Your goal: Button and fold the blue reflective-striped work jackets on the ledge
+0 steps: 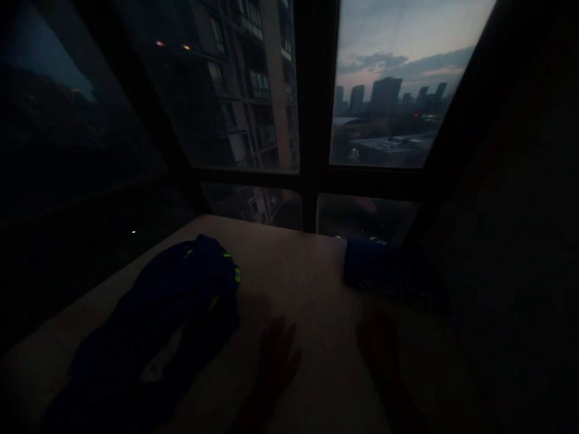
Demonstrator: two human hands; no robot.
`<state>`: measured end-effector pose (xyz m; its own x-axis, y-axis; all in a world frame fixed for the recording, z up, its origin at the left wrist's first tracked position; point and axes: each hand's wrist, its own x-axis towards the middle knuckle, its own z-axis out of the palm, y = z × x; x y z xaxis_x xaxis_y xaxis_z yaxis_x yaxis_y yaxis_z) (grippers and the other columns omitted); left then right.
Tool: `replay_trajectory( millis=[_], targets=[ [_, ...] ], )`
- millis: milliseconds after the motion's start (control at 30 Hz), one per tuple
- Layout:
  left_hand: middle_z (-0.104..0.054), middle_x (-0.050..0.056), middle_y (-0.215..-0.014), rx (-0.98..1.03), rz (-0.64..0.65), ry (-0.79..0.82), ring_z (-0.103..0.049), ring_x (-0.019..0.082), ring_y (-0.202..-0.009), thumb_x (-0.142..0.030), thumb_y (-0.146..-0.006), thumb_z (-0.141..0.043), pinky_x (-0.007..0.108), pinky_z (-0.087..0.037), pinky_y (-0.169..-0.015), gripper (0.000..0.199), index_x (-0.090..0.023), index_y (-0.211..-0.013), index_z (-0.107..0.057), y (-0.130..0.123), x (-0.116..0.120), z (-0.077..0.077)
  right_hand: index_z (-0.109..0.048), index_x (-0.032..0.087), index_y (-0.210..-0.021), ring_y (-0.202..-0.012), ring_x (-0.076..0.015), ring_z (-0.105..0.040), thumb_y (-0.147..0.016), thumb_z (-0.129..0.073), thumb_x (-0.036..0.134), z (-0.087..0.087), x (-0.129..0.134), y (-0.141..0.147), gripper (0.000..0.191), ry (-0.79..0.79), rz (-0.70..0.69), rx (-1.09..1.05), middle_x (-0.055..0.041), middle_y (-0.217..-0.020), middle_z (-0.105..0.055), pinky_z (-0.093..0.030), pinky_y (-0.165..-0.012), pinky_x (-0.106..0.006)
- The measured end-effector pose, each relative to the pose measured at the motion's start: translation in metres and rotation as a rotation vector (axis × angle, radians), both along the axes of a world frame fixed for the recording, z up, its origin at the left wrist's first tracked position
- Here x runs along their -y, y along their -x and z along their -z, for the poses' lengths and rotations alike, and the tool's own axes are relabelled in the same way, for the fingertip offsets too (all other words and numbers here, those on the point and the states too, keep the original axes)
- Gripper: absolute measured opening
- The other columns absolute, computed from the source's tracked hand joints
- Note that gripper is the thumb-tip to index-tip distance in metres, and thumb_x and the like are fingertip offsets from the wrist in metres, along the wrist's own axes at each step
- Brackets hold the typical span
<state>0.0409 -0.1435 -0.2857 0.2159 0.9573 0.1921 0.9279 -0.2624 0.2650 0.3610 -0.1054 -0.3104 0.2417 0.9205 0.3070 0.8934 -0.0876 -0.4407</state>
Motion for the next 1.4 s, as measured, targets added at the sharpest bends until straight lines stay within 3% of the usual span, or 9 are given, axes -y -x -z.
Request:
replay_trajectory(
  millis=[100, 300, 600, 767, 900, 1000, 1200, 1300, 1400],
  targets=[
    [-0.029, 0.01, -0.16, 0.016, -0.007, -0.003, -0.024, 0.036, -0.146, -0.048, -0.091, -0.053, 0.059, -0.018, -0.116, 0.061, -0.033, -0.148, -0.04, -0.002, 0.001, -0.003, -0.054, 0.016, -0.136, -0.141, -0.0362, -0.036, -0.092, -0.04, 0.042, 0.017, 0.043, 0.039, 0.053, -0.001, -0.143, 0.134, -0.0167, -0.148, -0.046, -0.027, -0.113, -0.056],
    [-0.031, 0.011, -0.159, 0.023, 0.002, -0.045, -0.026, 0.033, -0.146, -0.047, -0.091, -0.052, 0.057, -0.02, -0.117, 0.058, -0.031, -0.147, -0.043, -0.001, 0.0, -0.005, -0.059, 0.019, -0.133, -0.138, -0.0386, -0.04, -0.092, -0.043, 0.04, 0.034, 0.104, 0.078, 0.049, -0.089, -0.179, 0.195, -0.016, -0.147, -0.049, -0.029, -0.111, -0.058],
    [-0.042, 0.013, -0.153, -0.077, 0.022, -0.016, -0.037, 0.035, -0.141, -0.048, -0.089, -0.052, 0.057, -0.027, -0.114, 0.057, -0.028, -0.142, -0.051, 0.001, -0.005, -0.017, -0.063, 0.014, -0.129, -0.133, -0.0372, -0.047, -0.095, -0.039, 0.042, 0.03, 0.106, 0.082, 0.05, -0.117, -0.167, 0.303, -0.0177, -0.143, -0.052, -0.034, -0.108, -0.055],
    [-0.051, 0.011, -0.147, -0.117, -0.036, -0.17, -0.036, 0.034, -0.141, -0.034, -0.087, -0.055, 0.051, -0.027, -0.117, 0.051, -0.022, -0.136, -0.058, 0.047, -0.031, -0.087, -0.061, 0.016, -0.131, -0.133, -0.0341, -0.047, -0.096, -0.038, 0.04, 0.034, 0.116, 0.079, 0.048, -0.124, -0.164, 0.311, -0.015, -0.144, -0.052, -0.037, -0.108, -0.052],
    [-0.041, 0.024, -0.15, -0.113, -0.315, -0.345, -0.025, 0.042, -0.144, -0.034, -0.092, -0.047, 0.063, -0.015, -0.115, 0.055, -0.007, -0.14, -0.051, 0.124, -0.054, -0.164, -0.061, 0.018, -0.131, -0.133, -0.0332, -0.048, -0.096, -0.041, 0.039, 0.042, 0.13, 0.076, 0.046, -0.162, -0.161, 0.295, -0.0134, -0.144, -0.052, -0.04, -0.107, -0.051],
    [-0.035, 0.025, -0.153, -0.213, -0.479, -0.412, -0.021, 0.042, -0.145, -0.044, -0.092, -0.047, 0.066, -0.017, -0.112, 0.066, -0.009, -0.147, -0.039, 0.177, -0.061, -0.195, -0.06, 0.019, -0.132, -0.134, -0.0326, -0.047, -0.095, -0.042, 0.038, 0.044, 0.134, 0.076, 0.045, -0.173, -0.165, 0.257, -0.012, -0.145, -0.052, -0.039, -0.108, -0.052],
    [-0.043, 0.03, -0.145, -0.372, -0.566, -0.057, -0.047, 0.045, -0.123, -0.07, -0.08, -0.048, 0.058, -0.037, -0.096, 0.095, -0.006, -0.149, -0.036, 0.228, -0.063, -0.175, -0.061, 0.019, -0.13, -0.133, -0.0329, -0.047, -0.096, -0.041, 0.035, 0.037, 0.134, 0.08, 0.043, -0.189, -0.149, 0.21, -0.0128, -0.142, -0.054, -0.04, -0.107, -0.053],
    [-0.053, 0.03, -0.132, -0.443, -0.545, -0.057, -0.055, 0.044, -0.11, -0.065, -0.083, -0.045, 0.055, -0.041, -0.088, 0.092, -0.006, -0.151, -0.029, 0.233, -0.066, -0.17, -0.06, 0.02, -0.132, -0.134, -0.0324, -0.046, -0.096, -0.043, 0.034, 0.035, 0.135, 0.081, 0.043, -0.186, -0.144, 0.187, -0.0117, -0.143, -0.053, -0.04, -0.108, -0.052],
    [-0.062, 0.027, -0.119, -0.405, -0.497, -0.016, -0.06, 0.042, -0.105, -0.054, -0.086, -0.042, 0.052, -0.044, -0.086, 0.081, -0.008, -0.151, -0.03, 0.237, -0.072, -0.183, -0.059, 0.021, -0.133, -0.135, -0.0321, -0.046, -0.095, -0.044, 0.035, 0.036, 0.135, 0.082, 0.043, -0.192, -0.137, 0.168, -0.0115, -0.143, -0.053, -0.039, -0.109, -0.051]
  ],
)
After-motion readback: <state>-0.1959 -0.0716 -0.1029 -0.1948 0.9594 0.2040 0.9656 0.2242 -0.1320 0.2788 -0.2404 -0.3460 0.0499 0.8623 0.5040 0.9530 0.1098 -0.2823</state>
